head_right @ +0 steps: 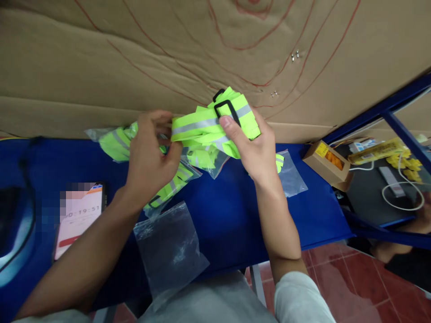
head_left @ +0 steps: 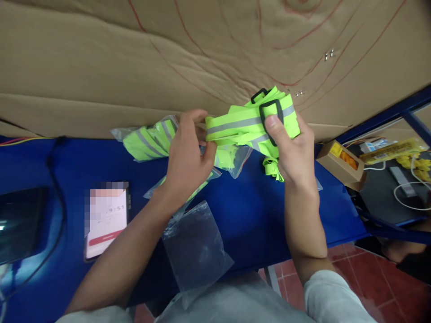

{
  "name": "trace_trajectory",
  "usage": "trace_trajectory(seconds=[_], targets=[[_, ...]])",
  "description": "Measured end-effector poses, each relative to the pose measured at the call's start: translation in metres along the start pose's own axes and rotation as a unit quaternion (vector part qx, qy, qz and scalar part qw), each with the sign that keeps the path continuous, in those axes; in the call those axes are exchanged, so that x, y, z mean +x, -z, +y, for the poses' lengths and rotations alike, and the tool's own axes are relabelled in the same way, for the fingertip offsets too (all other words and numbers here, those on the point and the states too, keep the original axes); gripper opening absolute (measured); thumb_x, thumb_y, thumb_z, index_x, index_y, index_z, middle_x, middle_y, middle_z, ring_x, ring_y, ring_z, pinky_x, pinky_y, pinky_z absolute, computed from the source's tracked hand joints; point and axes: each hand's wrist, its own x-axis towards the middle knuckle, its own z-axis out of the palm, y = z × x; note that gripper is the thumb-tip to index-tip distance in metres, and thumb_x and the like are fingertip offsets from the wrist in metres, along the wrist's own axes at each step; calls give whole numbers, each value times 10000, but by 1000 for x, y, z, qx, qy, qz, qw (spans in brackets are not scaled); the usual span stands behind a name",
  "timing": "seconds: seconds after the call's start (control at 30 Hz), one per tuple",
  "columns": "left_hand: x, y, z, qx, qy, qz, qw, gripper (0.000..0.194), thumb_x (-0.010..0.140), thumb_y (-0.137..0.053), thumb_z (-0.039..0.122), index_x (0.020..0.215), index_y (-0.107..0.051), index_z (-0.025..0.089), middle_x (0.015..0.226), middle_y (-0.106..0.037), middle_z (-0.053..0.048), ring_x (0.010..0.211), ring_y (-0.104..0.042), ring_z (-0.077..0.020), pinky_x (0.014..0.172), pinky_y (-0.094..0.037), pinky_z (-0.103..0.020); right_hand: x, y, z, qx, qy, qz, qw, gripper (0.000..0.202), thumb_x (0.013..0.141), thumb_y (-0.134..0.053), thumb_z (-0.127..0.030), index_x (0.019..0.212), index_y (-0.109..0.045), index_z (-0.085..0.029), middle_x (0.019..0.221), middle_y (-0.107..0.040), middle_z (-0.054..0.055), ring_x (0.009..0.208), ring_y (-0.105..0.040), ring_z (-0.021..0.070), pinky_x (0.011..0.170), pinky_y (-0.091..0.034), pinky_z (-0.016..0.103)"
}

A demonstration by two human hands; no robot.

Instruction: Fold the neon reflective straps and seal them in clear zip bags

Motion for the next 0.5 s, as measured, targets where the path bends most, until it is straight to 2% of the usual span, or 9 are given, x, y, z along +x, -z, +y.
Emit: trace_trajectory(seconds=[0.1,0.13,0.2,0.27,0.3,0.33,0.4,0.5], targets=[[1,-3,-3,-82,-1,-56,995,451,924,-578,174,1338,-426,267,1326,-610,-82,1069,-655,-224,824,-573,-348,4,3,8,57,-75,-79,992,454,947,-568,-618,1188,-671,-247,1141,-763,60,1082,-743,256,903,-639,435],[0,-5,-3,-82,-6,-52,995,463,916,-584,171,1342,-432,267,1341,-587,-89,1088,-648,-222,827,-575,-339,5,4,11,55,-89,-103,989,506,957,-515,-655,1206,-675,-245,1142,-766,67,1119,-735,263,912,-639,442],[-3,-6,-2,-37,-20,4,999,476,863,-637,153,1303,-488,256,1334,-549,-105,1070,-636,-219,821,-577,-332,8,5,17,37,-98,-134,985,599,964,-442,-702,1252,-678,-232,1144,-768,85,1180,-713,277,935,-634,456],[-7,-7,2,26,-36,69,997,338,842,-663,147,1156,-585,245,1216,-579,-84,970,-631,-204,819,-570,-343,9,3,22,30,-98,-138,985,654,974,-395,-720,1296,-668,-220,1152,-769,98,1206,-701,281,958,-626,466],[-10,-8,3,41,-42,80,995,235,859,-648,145,1074,-619,237,1130,-604,-65,918,-630,-193,826,-563,-348,9,0,23,32,-99,-134,986,670,977,-380,-728,1301,-669,-217,1154,-769,101,1211,-699,280,969,-622,467],[-12,-10,4,41,-45,80,995,158,878,-620,135,1005,-639,227,1040,-624,-45,871,-631,-181,830,-553,-348,8,-3,24,38,-98,-128,986,682,974,-377,-739,1297,-672,-216,1154,-768,101,1213,-699,279,975,-619,465],[-14,-14,4,9,-46,73,996,148,885,-581,105,952,-664,208,915,-650,-17,819,-647,-167,800,-544,-328,4,-11,23,65,-103,-115,986,682,956,-419,-753,1286,-673,-214,1158,-763,91,1227,-693,277,984,-615,456],[-12,-20,1,-129,-8,32,991,187,858,-631,123,1023,-695,184,934,-721,-20,867,-703,-187,792,-567,-316,-2,-23,18,116,-109,-93,983,625,906,-565,-723,1265,-660,-220,1149,-756,61,1209,-701,274,962,-626,429]])
